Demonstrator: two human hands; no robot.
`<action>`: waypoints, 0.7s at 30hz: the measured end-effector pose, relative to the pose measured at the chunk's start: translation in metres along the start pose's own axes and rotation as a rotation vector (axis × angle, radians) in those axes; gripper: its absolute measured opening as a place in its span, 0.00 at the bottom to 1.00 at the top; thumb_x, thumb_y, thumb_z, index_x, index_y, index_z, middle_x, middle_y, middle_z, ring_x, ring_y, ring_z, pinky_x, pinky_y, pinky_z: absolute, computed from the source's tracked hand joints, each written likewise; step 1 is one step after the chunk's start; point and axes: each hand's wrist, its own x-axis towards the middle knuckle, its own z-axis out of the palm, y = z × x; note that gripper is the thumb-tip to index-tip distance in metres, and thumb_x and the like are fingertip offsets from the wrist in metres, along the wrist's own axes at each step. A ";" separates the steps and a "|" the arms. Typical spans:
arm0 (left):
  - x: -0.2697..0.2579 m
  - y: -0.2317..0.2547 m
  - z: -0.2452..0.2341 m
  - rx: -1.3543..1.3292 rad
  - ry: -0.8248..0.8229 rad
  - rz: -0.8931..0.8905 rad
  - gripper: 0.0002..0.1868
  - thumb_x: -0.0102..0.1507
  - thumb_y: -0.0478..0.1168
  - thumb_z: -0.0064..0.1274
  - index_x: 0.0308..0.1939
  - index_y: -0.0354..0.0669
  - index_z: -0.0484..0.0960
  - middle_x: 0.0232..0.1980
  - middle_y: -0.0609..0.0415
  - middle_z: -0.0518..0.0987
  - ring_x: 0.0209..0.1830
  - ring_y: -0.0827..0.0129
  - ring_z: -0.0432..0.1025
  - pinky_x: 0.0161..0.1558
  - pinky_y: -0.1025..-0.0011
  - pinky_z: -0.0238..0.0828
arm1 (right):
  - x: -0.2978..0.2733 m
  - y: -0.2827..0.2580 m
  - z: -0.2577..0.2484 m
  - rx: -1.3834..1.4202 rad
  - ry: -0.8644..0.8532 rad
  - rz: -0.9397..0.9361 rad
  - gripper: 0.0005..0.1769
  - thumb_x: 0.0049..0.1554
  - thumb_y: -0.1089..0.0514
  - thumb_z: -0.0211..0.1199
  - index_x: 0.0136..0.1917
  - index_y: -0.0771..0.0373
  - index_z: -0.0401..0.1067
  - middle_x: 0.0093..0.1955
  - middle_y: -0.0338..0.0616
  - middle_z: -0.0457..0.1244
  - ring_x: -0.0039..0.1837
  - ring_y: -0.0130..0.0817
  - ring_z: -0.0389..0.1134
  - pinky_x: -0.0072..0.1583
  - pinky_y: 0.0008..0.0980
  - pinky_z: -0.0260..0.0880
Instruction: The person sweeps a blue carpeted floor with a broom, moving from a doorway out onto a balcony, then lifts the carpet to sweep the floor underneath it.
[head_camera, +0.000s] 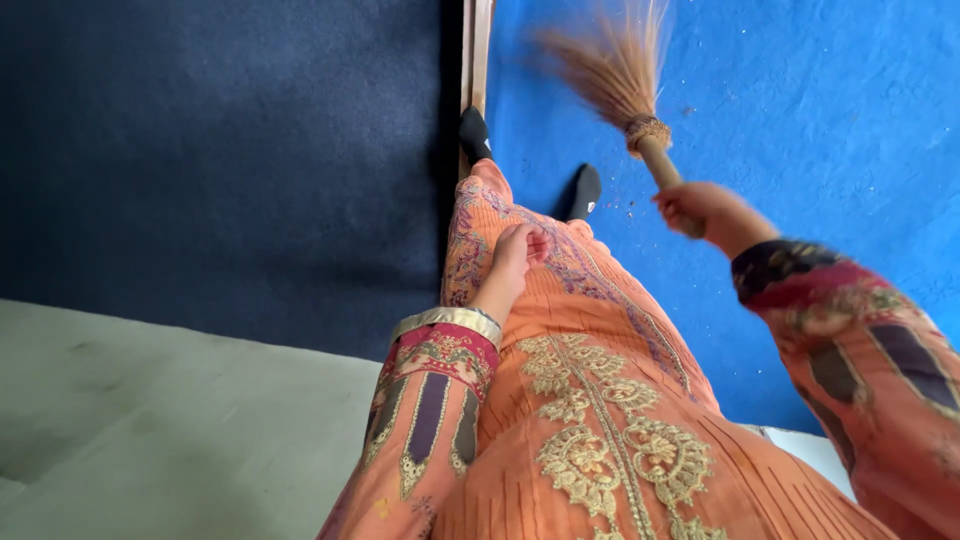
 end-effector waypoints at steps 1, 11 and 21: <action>0.004 0.000 -0.001 0.002 -0.004 0.001 0.07 0.65 0.42 0.48 0.37 0.42 0.75 0.35 0.53 0.80 0.33 0.67 0.76 0.38 0.69 0.77 | -0.048 0.004 0.037 0.002 0.002 -0.004 0.09 0.59 0.60 0.61 0.51 0.64 0.67 0.30 0.31 0.59 0.26 0.16 0.57 0.25 0.17 0.59; 0.023 -0.007 0.015 -0.027 0.024 -0.018 0.06 0.65 0.43 0.48 0.38 0.44 0.74 0.34 0.54 0.80 0.32 0.68 0.76 0.37 0.68 0.76 | -0.167 0.047 0.152 -0.923 0.372 -0.183 0.19 0.57 0.58 0.62 0.52 0.74 0.60 0.33 0.47 0.65 0.29 0.34 0.68 0.29 0.35 0.69; 0.011 0.014 0.026 0.086 -0.035 0.042 0.06 0.65 0.43 0.48 0.38 0.45 0.74 0.31 0.56 0.78 0.27 0.71 0.72 0.29 0.75 0.68 | 0.003 -0.047 -0.048 -0.051 -0.096 0.150 0.11 0.64 0.55 0.58 0.45 0.60 0.61 0.31 0.30 0.58 0.27 0.16 0.57 0.26 0.18 0.59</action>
